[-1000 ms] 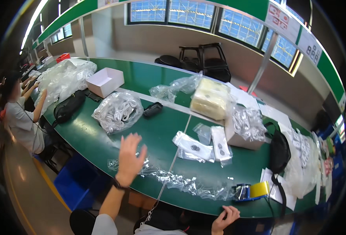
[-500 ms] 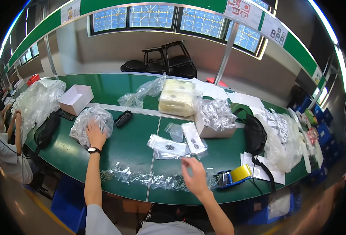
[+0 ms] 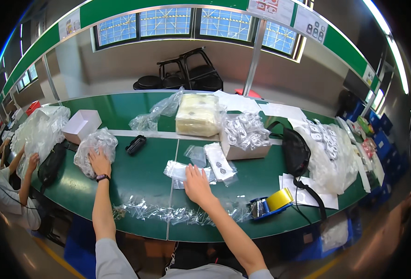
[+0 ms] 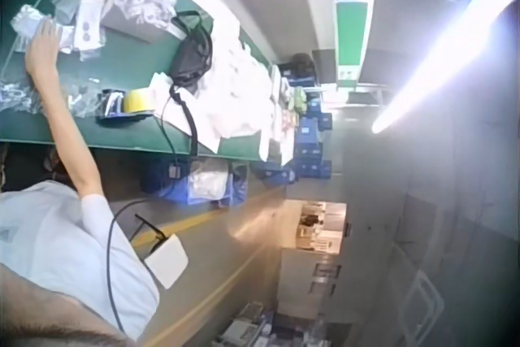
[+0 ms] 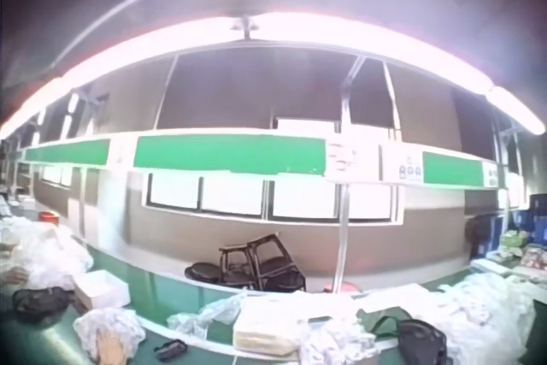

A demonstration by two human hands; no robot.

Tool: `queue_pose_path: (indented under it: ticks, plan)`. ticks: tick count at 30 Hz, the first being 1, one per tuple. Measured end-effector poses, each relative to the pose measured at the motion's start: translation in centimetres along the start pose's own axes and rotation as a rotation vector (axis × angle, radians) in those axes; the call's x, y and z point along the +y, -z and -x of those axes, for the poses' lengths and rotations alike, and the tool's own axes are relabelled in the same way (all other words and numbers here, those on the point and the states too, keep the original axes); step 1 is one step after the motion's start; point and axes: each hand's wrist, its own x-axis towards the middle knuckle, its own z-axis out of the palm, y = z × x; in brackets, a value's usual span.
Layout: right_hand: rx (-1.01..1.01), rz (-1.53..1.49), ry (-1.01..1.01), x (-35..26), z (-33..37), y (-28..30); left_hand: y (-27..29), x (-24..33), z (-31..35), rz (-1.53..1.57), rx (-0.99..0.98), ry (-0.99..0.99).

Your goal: Picking up white cables, inspecting them, and placing them into individual plastic bags at a workstation.

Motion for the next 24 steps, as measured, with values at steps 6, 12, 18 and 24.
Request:
queue_pose_path:
  ticks: [6, 12, 18, 24]
  plan:
    - [-0.003, 0.101, 0.041, -0.5, -0.7, -0.1, 0.1, -0.6, 0.3, 0.046, -0.019, -0.012]
    - [-0.018, 0.197, 0.075, 0.8, -2.0, -1.5, -0.5, -1.0, 0.4, 0.048, -0.001, 0.087]
    - [0.0, 0.197, 0.246, 2.7, -1.4, 0.8, 1.5, -0.5, -0.4, 0.183, 0.061, 0.071]
    - [0.084, -0.079, 0.195, 2.8, -0.5, 1.8, 3.8, -1.3, -0.9, 0.254, -0.096, 0.099]
